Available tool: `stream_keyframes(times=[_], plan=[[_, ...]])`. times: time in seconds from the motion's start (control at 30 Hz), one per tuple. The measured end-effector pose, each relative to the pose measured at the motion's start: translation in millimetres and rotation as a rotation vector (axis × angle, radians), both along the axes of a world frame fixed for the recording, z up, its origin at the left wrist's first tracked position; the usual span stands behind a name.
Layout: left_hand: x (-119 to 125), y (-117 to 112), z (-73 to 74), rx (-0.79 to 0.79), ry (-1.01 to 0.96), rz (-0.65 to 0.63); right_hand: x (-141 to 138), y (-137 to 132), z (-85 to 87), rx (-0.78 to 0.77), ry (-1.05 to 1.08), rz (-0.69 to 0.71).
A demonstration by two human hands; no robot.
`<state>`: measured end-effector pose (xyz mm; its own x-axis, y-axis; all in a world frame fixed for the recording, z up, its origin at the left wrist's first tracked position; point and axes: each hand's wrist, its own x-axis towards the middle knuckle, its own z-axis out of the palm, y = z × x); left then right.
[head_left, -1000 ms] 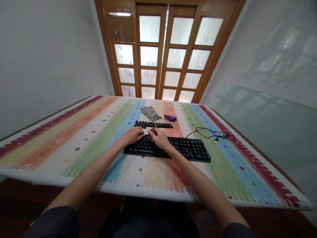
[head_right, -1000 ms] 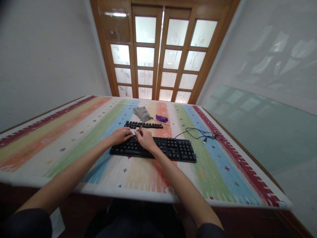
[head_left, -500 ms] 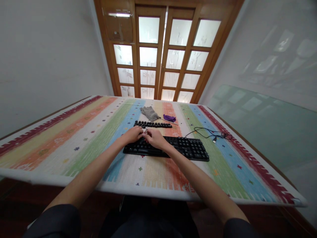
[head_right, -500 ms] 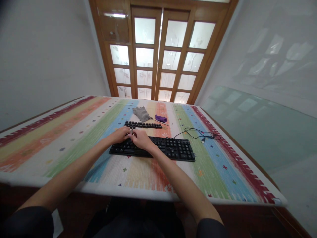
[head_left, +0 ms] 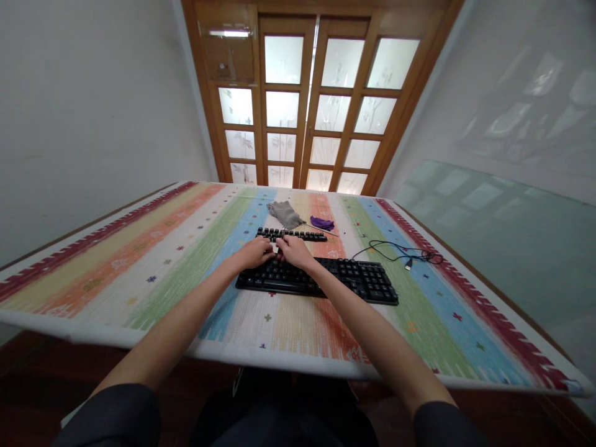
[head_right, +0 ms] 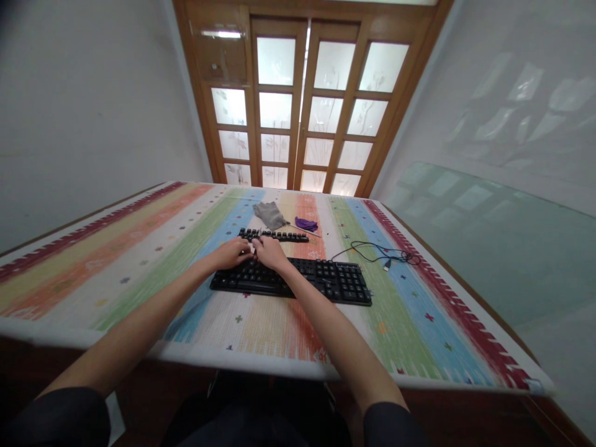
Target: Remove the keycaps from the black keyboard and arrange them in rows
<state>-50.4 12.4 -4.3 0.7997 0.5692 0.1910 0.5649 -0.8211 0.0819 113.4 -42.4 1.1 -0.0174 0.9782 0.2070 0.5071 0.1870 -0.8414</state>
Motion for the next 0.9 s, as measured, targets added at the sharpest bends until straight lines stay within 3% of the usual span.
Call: stream_keyframes(times=[0.17,0.4,0.6,0.9], plan=[[-1,-3,3.0,0.002,-0.008,0.025,11,-4,3.0,-0.127,0.202,-0.052],[-5,-3,2.2,-0.061,-0.183,0.029,27,-22,4.9,0.024,0.238,0.025],[1,-12,4.8,-0.098,-0.335,-0.052,36,-20,-3.9,0.049,0.291,0.049],[14,-11,6.0,-0.059,-0.407,-0.102,47,-21,-15.7,0.138,0.337,0.080]])
